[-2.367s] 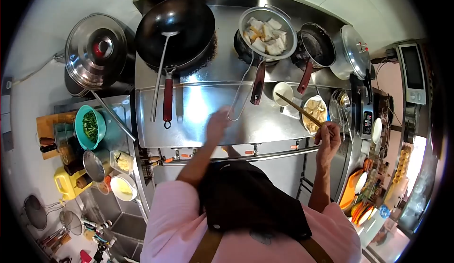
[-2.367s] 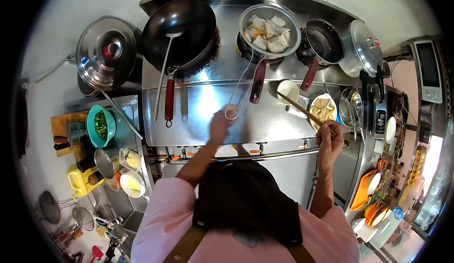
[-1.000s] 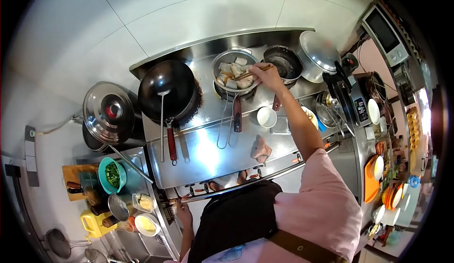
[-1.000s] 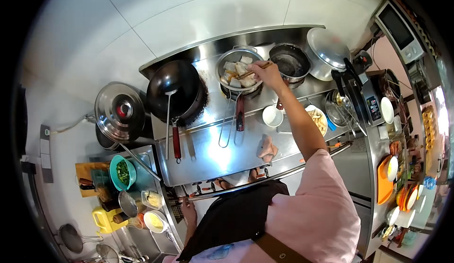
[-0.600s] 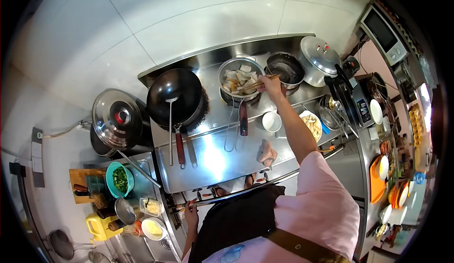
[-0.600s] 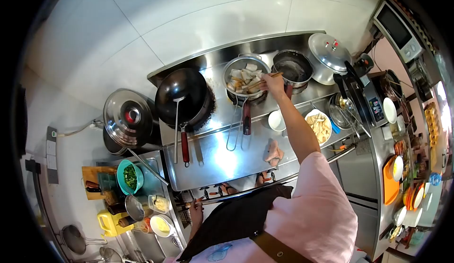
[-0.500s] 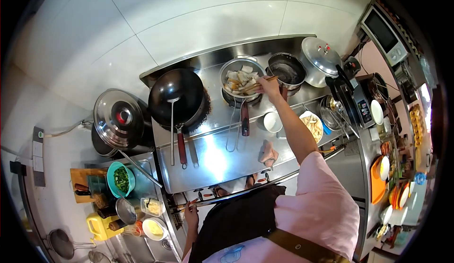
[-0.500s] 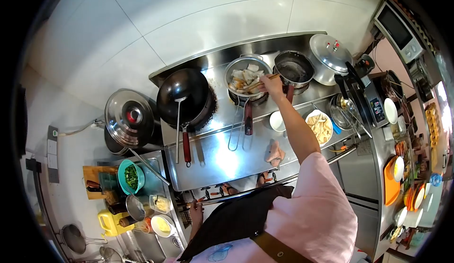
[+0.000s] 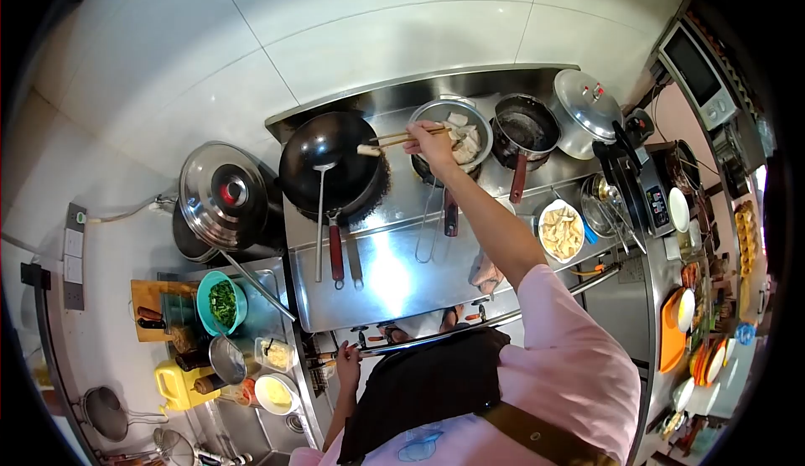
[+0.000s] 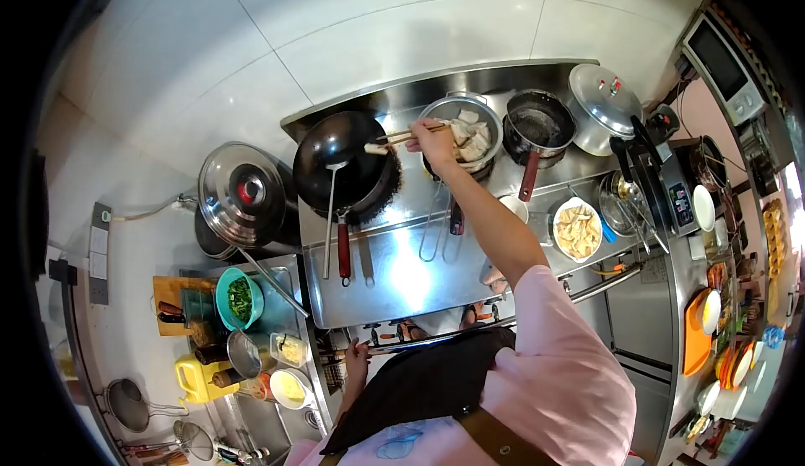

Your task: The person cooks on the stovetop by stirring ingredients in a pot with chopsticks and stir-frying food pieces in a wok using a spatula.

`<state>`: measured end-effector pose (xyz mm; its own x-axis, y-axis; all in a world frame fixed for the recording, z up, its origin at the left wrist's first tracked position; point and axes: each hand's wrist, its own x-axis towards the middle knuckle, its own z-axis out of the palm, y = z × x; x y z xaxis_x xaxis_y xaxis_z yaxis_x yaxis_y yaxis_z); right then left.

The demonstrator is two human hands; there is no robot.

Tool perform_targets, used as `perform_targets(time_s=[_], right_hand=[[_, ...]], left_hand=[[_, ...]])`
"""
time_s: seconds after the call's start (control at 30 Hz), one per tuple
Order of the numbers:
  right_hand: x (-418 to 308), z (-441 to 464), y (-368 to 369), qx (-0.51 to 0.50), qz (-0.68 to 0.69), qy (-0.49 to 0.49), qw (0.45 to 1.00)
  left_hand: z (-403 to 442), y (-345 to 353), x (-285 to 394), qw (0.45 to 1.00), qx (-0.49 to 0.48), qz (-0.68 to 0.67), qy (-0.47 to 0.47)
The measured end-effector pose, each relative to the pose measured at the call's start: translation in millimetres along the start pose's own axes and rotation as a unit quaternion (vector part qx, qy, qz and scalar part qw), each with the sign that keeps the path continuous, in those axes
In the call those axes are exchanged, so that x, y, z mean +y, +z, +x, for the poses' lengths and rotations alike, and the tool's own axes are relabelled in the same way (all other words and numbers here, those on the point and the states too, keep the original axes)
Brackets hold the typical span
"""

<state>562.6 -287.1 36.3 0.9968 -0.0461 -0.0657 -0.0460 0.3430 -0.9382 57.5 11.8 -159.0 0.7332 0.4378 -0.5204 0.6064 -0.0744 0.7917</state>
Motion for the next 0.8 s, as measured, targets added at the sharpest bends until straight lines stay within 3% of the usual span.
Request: perform_targets(time_s=[0.07, 0.3, 0.47, 0.6, 0.7, 0.8], right_hand=[[-1.4, 9.4, 0.8, 0.001, 0.003, -0.022, 1.000], [-31.8, 29.8, -112.5, 0.198, -0.119, -0.101, 0.968], [-2.9, 20.7, -126.0, 0.132, -0.153, -0.074, 0.977], [17.7, 16.9, -120.1, 0.154, -0.311, -0.249, 0.904], [17.3, 23.3, -123.5, 0.206, -0.191, -0.152, 0.948], [6.9, 26.5, -127.5, 0.222, -0.112, -0.149, 0.957]], left_hand=[[6.3, -4.4, 10.0, 1.000, 0.002, -0.030, 0.002], [-18.5, -19.0, 25.7, 0.996, 0.068, -0.029, -0.051], [-21.1, -7.6, 19.4, 0.994, 0.023, -0.025, -0.099], [-15.1, 6.0, 28.2, 0.997, 0.012, -0.050, -0.065], [-11.7, 7.4, 25.8, 0.997, 0.006, -0.054, -0.061], [-15.6, 6.1, 24.5, 0.996, 0.002, -0.047, -0.072]])
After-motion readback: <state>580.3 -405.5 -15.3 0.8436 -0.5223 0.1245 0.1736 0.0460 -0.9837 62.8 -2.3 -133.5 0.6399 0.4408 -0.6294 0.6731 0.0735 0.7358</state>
